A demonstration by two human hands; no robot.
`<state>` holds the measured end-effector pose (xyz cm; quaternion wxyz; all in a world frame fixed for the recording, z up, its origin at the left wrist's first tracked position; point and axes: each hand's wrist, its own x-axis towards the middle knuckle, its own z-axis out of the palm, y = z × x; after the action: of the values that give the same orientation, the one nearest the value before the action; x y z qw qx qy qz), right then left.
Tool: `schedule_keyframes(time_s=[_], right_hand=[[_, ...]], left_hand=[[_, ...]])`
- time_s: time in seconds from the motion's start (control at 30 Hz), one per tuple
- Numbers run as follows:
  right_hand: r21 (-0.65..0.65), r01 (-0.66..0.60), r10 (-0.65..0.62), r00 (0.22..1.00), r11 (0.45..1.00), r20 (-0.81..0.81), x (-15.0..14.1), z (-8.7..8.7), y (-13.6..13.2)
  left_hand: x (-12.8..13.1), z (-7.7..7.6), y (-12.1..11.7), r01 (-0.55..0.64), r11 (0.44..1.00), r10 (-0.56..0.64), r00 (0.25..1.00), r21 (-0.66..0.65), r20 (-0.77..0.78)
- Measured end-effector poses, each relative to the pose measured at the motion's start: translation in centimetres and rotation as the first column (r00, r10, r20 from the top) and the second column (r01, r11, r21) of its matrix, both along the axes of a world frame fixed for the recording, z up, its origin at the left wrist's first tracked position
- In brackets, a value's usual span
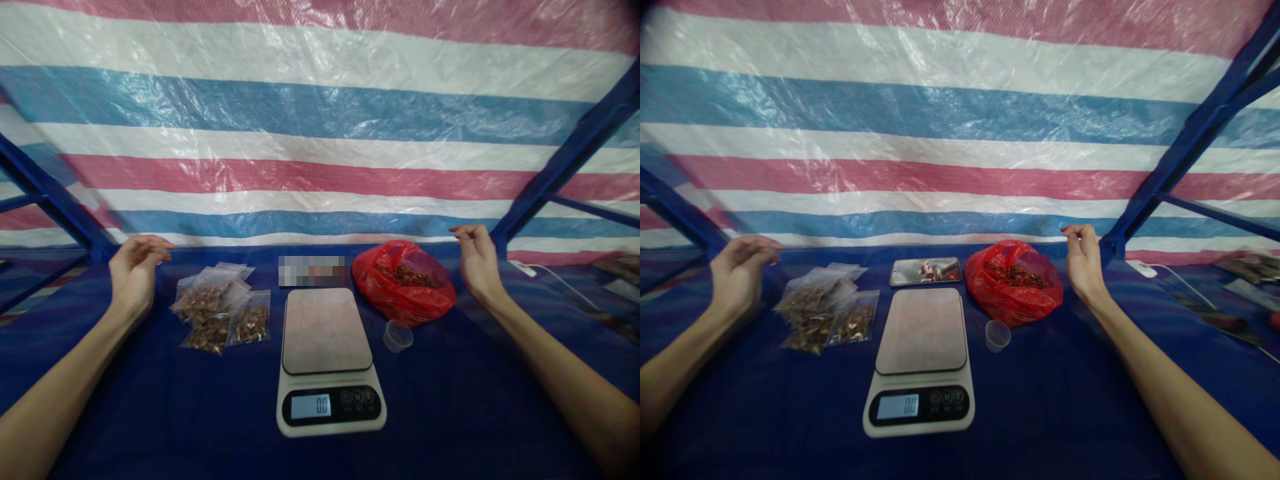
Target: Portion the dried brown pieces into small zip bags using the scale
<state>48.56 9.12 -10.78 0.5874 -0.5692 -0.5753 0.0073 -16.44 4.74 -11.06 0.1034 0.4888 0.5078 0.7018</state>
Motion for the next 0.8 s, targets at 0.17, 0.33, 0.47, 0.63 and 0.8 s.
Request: schedule_keyframes(time_s=[0.17, 0.33, 0.47, 0.63, 0.8], right_hand=[[-0.017, -0.065, 0.065, 0.998, 0.998, 0.013, 0.0, -0.4, 0.0], [0.005, -0.068, 0.067, 0.994, 0.998, 0.083, -0.2, -0.3, -0.3], [0.102, 0.053, -0.068, 0.988, 0.993, 0.141, -0.5, 0.3, -0.8], [0.195, 0.121, -0.152, 0.976, 0.973, 0.155, -0.5, 0.8, -1.3], [0.171, 0.083, -0.105, 0.987, 0.982, 0.122, 0.2, 0.3, -1.0]], left_hand=[[-0.5, -0.8, 0.1, 0.017, 0.998, -0.024, 0.995, -0.069, -0.1], [-1.0, -1.3, 0.3, 0.031, 0.995, -0.037, 0.997, -0.091, -0.061], [-1.6, -2.0, 1.2, 0.033, 0.993, -0.039, 0.998, -0.109, -0.048], [-2.5, -2.6, 1.9, -0.027, 0.997, 0.02, 0.996, -0.077, -0.089], [-2.3, -2.1, 1.3, -0.074, 0.997, 0.071, 0.98, -0.007, -0.187]])
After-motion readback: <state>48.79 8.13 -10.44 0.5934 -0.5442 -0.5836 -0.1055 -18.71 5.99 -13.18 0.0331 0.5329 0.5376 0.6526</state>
